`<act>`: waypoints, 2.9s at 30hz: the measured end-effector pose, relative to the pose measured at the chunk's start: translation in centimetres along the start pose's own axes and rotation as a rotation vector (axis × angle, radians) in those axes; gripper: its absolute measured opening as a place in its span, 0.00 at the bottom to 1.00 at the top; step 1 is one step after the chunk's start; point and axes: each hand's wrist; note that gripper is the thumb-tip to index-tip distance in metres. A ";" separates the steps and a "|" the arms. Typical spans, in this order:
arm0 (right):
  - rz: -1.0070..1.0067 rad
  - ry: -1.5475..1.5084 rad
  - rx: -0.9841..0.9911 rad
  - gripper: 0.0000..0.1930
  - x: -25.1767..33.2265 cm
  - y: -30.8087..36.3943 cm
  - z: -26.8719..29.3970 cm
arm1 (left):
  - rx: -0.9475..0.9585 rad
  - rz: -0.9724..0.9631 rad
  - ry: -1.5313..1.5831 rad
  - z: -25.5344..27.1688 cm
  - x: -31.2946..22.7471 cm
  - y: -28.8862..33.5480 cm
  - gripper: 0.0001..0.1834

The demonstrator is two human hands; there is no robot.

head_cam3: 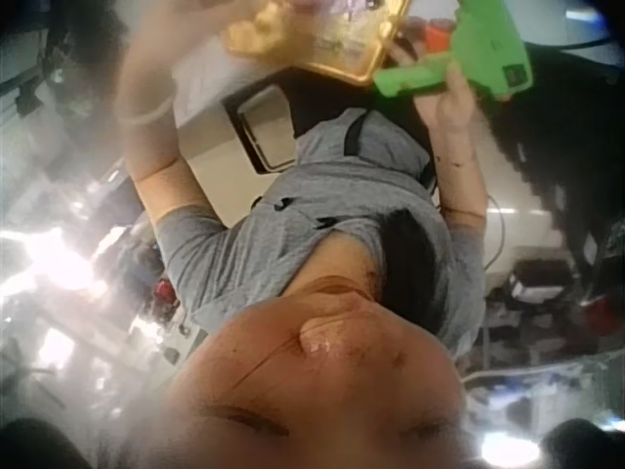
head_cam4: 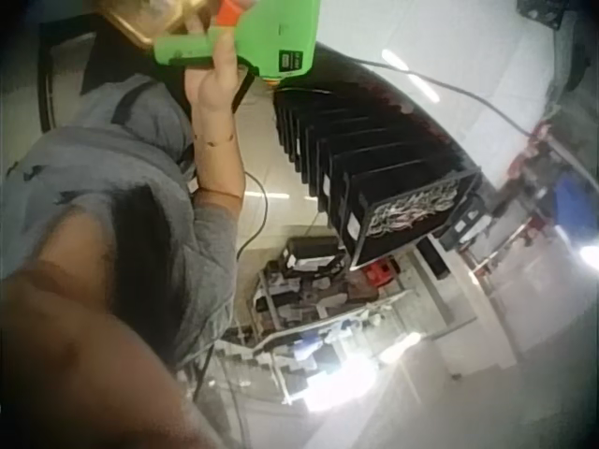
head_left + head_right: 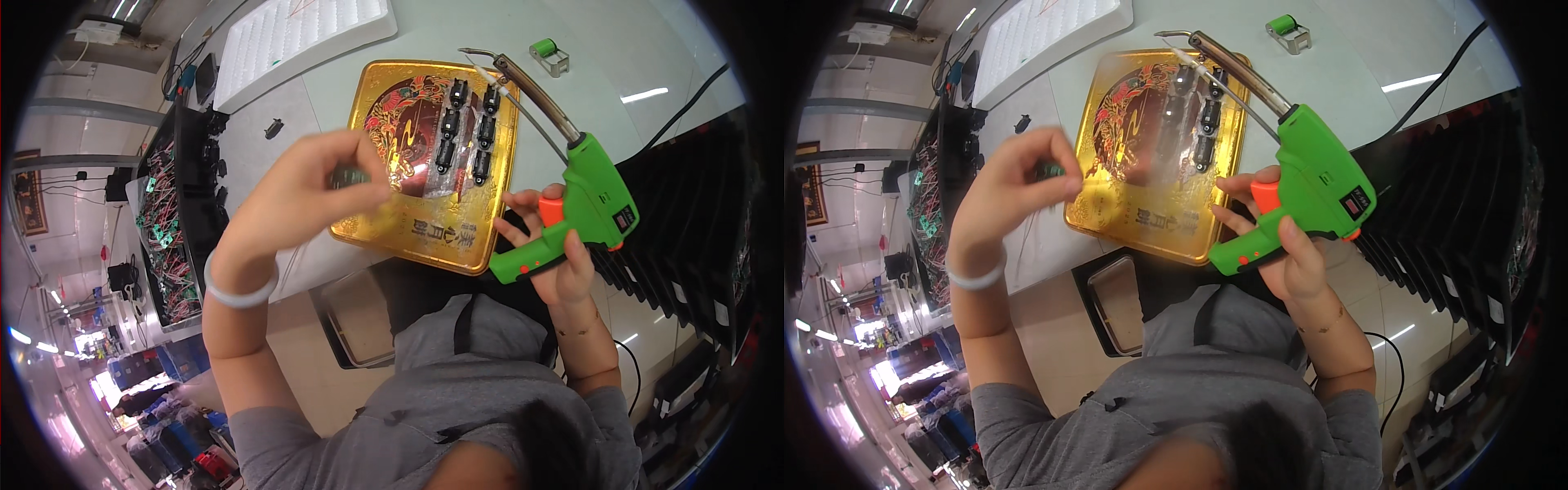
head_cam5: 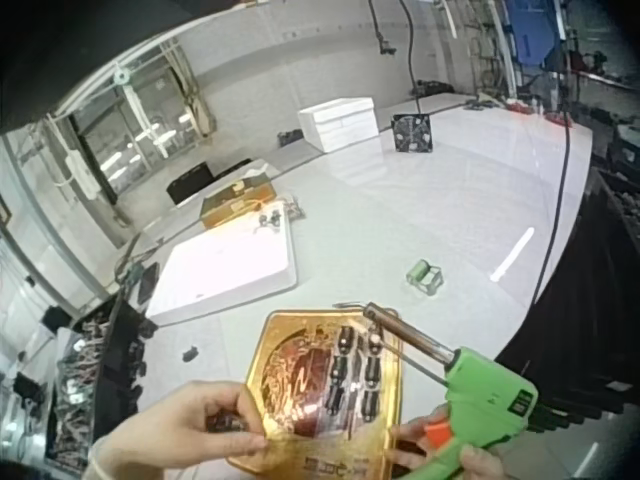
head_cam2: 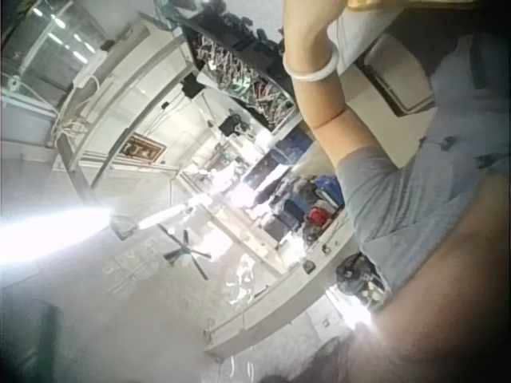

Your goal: The person uses a green hot air gun to solder wires onto small black electronic components arranged on a gold tray. They repeatedly pick up components, apply heat to the connection points, and place the finished units into a white foam tray. The task involves handling wires and components one at a time in a repetitive assembly loop.

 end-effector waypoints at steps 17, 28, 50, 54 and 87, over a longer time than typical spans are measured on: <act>-0.133 0.666 -0.151 0.33 5.6 5.0 2.4 | -0.311 -0.071 -0.491 -4.3 4.1 -7.0 0.05; -0.141 0.600 -0.320 0.35 5.2 4.9 2.0 | -0.273 -0.072 -0.146 -4.6 5.5 -7.5 0.05; -0.147 0.603 -0.322 0.29 4.8 4.4 1.6 | -0.288 -0.086 -0.145 -4.7 5.7 -7.5 0.06; -0.155 0.526 -0.247 0.32 5.1 5.2 2.6 | -0.295 -0.090 -0.162 -4.7 5.8 -7.4 0.06; -0.142 0.545 -0.231 0.27 4.7 5.3 2.5 | -0.282 -0.098 -0.187 -4.6 6.0 -7.7 0.06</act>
Point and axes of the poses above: each hand's wrist, its own y-axis away from the middle knuckle, its own z-axis out of the back of the hand, x = y × z, and after that the axes turned 14 degrees about x, right-handed
